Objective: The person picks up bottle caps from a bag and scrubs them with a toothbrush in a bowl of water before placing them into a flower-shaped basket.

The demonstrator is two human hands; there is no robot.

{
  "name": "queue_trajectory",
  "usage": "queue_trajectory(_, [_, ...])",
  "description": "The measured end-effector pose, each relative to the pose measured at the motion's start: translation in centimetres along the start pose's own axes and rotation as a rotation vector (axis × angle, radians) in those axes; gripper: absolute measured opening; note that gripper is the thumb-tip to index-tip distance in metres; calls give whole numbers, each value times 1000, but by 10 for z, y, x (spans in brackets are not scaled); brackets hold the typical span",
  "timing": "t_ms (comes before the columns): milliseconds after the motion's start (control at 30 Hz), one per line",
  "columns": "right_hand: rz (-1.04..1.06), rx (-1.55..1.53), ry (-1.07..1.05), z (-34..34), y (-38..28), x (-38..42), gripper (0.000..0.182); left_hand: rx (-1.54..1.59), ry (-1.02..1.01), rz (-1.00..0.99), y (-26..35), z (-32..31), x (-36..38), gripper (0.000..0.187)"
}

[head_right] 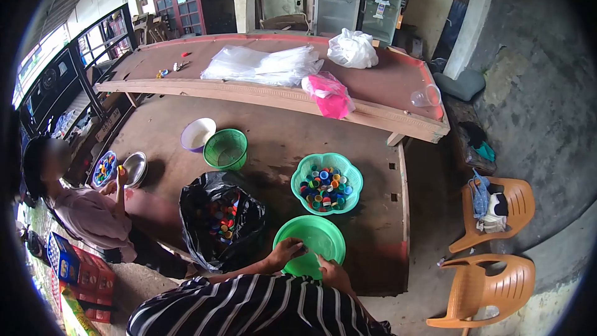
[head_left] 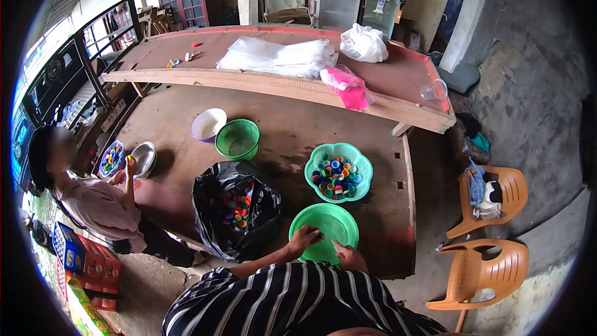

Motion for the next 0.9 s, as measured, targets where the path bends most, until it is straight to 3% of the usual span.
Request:
queue_trajectory(67, [-63,2,-10,6,-6,4,42,27,16,19,-9,9,4,29])
queue_trajectory(133, [-42,-35,108,20,-15,5,41,64,24,23,-17,11,-3,30])
queue_trajectory(233, [-43,-25,26,19,-17,3,40,119,58,-29,-19,17,-2,32])
queue_trajectory(333, [-110,80,27,24,-20,-5,39,-84,41,-105,-18,22,-2,32])
queue_trajectory(400, [-139,133,136,28,-26,-10,39,-283,-25,-140,-15,24,-4,35])
queue_trajectory(433, [-121,176,146,25,-30,-13,38,-361,-26,-171,-11,25,-3,43])
queue_trajectory(533, [-107,451,8,-11,-10,-34,38,-544,-75,-250,-10,27,-6,45])
queue_trajectory(667, [-115,287,98,11,-27,-21,37,-480,-46,-208,-12,28,-5,44])
queue_trajectory(733, [-122,192,121,22,-33,-14,36,-478,-40,-93,-16,31,-2,41])
queue_trajectory(800, [-111,-138,35,31,-43,-2,32,-443,-45,-84,-16,29,0,41])
queue_trajectory(900, [-112,26,77,23,-30,1,28,-408,-74,-76,-11,20,2,39])
Point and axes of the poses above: each hand's wrist, its own x-axis away from the middle knuckle, its own z-axis out of the back of the hand, y = z × x, the point moved 6 cm from there along -x, towards the middle knuckle, and after that the axes turned 14 degrees about -z, right-handed, at the moved point
